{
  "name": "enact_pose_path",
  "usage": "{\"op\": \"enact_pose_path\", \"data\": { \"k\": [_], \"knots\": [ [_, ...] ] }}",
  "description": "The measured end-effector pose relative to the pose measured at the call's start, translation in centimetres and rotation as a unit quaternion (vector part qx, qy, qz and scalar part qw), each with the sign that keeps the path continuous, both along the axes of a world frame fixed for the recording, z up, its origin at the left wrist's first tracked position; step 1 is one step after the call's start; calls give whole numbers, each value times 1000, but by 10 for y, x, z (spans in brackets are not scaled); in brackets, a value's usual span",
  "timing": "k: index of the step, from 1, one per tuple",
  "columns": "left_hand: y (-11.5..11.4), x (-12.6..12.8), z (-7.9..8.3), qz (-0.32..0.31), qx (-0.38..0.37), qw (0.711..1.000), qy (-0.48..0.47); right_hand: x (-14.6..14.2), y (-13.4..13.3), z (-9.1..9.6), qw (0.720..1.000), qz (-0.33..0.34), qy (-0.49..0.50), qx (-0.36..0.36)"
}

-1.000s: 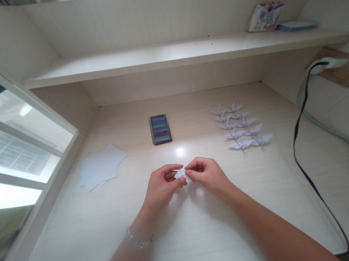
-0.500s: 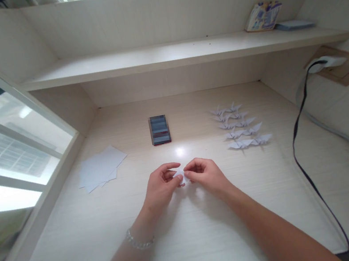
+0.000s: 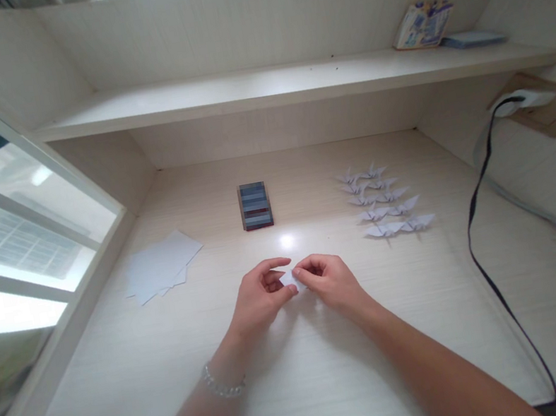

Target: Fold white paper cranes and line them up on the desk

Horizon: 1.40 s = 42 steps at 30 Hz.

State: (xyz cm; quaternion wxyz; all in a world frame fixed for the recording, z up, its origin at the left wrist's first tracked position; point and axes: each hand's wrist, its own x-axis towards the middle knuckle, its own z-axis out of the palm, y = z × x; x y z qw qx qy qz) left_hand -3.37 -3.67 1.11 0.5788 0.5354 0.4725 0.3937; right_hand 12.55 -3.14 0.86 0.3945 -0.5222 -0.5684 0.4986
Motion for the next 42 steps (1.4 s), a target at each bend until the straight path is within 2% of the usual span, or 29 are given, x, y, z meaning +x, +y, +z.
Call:
{"op": "enact_pose_path", "data": {
  "k": [10,31,42],
  "knots": [
    [1,1,0,19,-1,1000,-11,-2,-2,0,1000,-21,-11,15],
    [1,0,1,0,2,1000,-9,-3,0,-7,1000,-21,11,-15],
    [1,3,-2,35,-12,998,-51,-6,-6,0,999,-31,-16,36]
  ]
}}
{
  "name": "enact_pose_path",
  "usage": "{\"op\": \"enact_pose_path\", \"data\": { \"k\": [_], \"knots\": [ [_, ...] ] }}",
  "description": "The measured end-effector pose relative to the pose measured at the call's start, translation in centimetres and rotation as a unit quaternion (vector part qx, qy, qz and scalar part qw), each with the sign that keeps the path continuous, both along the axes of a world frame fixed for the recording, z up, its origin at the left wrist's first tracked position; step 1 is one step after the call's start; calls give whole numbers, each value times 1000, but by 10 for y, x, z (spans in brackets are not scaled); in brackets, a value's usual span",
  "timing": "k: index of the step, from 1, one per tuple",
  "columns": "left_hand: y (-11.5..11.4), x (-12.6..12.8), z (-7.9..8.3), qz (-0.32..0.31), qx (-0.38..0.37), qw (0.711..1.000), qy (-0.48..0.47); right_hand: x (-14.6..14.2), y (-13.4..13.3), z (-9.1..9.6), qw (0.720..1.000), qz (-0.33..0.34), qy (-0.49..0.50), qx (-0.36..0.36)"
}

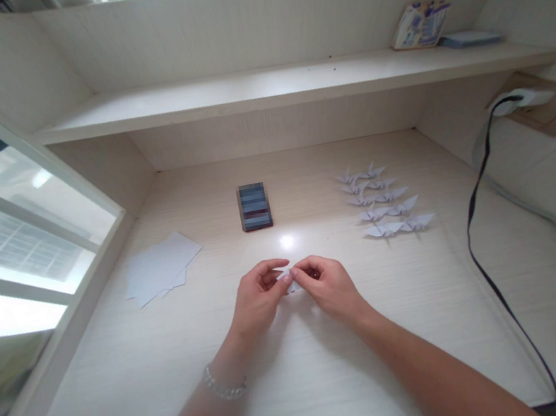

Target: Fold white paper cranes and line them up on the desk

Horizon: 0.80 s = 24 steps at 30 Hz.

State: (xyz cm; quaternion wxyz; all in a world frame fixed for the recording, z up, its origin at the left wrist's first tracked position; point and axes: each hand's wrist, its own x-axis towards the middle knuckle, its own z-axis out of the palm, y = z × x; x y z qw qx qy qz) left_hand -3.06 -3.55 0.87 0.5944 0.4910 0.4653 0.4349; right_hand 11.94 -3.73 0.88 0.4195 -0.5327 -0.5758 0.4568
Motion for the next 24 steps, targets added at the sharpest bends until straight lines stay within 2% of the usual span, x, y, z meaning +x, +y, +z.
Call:
{"op": "enact_pose_path", "data": {
  "k": [3,8,12,15,17,21,24],
  "knots": [
    [0,1,-1,6,11,1000,-6,1,3,-3,999,12,30,-21],
    [-1,0,-1,2,41,998,40,6,9,-7,983,57,124,-121],
    [-4,1,0,-19,55,995,77,6,9,-9,993,73,67,-71],
    [-5,2,0,-18,59,994,87,4,8,-10,996,47,56,-57],
    [-4,2,0,-8,54,995,79,4,8,-7,991,39,93,-93],
    [-2,1,-1,26,48,996,68,11,12,4,960,67,175,-209],
    [0,0,-2,42,49,996,67,18,14,7,957,85,168,-219]
  ]
}}
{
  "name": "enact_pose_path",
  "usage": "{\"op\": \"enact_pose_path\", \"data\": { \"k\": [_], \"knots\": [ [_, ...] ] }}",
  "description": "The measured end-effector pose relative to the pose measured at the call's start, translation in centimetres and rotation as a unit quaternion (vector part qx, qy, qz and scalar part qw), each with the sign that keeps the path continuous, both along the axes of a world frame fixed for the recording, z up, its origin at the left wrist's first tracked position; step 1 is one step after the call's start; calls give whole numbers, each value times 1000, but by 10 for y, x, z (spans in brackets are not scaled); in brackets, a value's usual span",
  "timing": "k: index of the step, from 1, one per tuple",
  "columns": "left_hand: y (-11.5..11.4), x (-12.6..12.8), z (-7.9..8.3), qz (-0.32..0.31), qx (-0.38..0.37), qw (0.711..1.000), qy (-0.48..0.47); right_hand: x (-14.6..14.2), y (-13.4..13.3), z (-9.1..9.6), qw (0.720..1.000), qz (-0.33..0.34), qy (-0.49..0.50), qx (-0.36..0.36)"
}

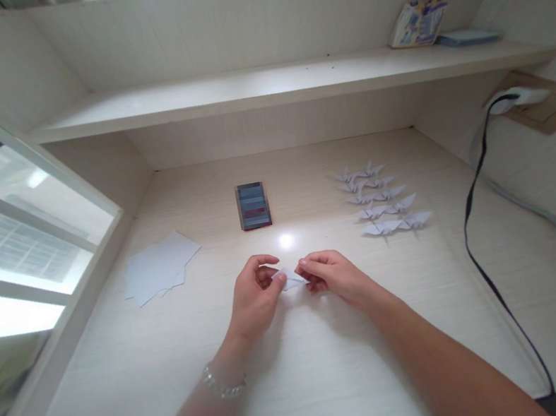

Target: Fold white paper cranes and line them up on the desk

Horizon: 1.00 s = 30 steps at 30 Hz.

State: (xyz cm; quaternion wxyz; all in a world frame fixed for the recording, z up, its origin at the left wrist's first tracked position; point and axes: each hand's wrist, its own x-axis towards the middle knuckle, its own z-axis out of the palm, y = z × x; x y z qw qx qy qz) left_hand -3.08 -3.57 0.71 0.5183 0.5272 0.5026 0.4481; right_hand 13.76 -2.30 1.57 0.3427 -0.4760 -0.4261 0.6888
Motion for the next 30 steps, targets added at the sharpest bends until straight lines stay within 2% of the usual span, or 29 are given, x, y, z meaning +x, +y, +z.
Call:
{"op": "enact_pose_path", "data": {
  "k": [4,9,16,23,26,30],
  "knots": [
    [1,-1,-2,11,4,1000,2,3,1,-4,998,36,-39,28],
    [1,-3,-8,19,-2,1000,1,0,-1,-7,990,38,-109,85],
    [3,-2,-9,15,-34,998,-59,-7,-7,-6,946,7,-239,217],
    [4,0,-6,8,-21,1000,-22,-8,-11,-2,921,0,-279,272],
    [3,0,-7,13,-14,1000,-14,-8,-11,-2,933,1,-248,263],
    [3,0,-4,37,-19,998,-43,-4,-4,-5,986,8,-104,127]
  ]
}}
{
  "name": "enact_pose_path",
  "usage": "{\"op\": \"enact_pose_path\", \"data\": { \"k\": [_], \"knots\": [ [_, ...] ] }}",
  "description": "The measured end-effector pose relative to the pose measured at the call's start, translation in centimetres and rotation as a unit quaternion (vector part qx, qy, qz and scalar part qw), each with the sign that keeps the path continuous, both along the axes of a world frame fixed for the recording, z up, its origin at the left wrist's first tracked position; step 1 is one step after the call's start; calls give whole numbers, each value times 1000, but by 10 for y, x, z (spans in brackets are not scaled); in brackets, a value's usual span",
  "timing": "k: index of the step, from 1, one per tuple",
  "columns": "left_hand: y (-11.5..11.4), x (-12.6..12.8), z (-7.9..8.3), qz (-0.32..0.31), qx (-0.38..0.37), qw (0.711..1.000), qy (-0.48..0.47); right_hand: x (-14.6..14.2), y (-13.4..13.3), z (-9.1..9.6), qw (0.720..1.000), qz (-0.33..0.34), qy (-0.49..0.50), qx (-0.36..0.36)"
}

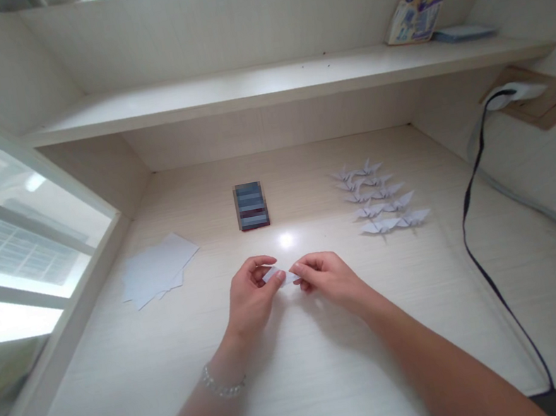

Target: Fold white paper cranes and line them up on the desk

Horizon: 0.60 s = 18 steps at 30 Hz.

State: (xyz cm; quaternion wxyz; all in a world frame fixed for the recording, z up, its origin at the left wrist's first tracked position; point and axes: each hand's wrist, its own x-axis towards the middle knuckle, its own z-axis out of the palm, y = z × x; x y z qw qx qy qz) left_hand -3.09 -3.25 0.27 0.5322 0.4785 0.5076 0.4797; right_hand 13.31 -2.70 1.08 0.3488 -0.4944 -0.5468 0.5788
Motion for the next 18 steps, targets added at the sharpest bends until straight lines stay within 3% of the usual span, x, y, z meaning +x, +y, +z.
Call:
{"op": "enact_pose_path", "data": {
  "k": [2,5,10,15,18],
  "knots": [
    [0,0,2,12,3,1000,-10,3,4,-1,997,-20,53,-50],
    [0,1,4,24,9,1000,-10,6,5,0,997,-9,54,-58],
    [0,2,4,40,17,999,-7,3,-1,7,998,33,-55,11],
    [0,2,5,21,-8,998,-55,-1,-7,9,977,-11,-149,151],
    [0,1,6,28,-12,998,-58,0,-4,3,983,-16,-119,138]
  ]
}}
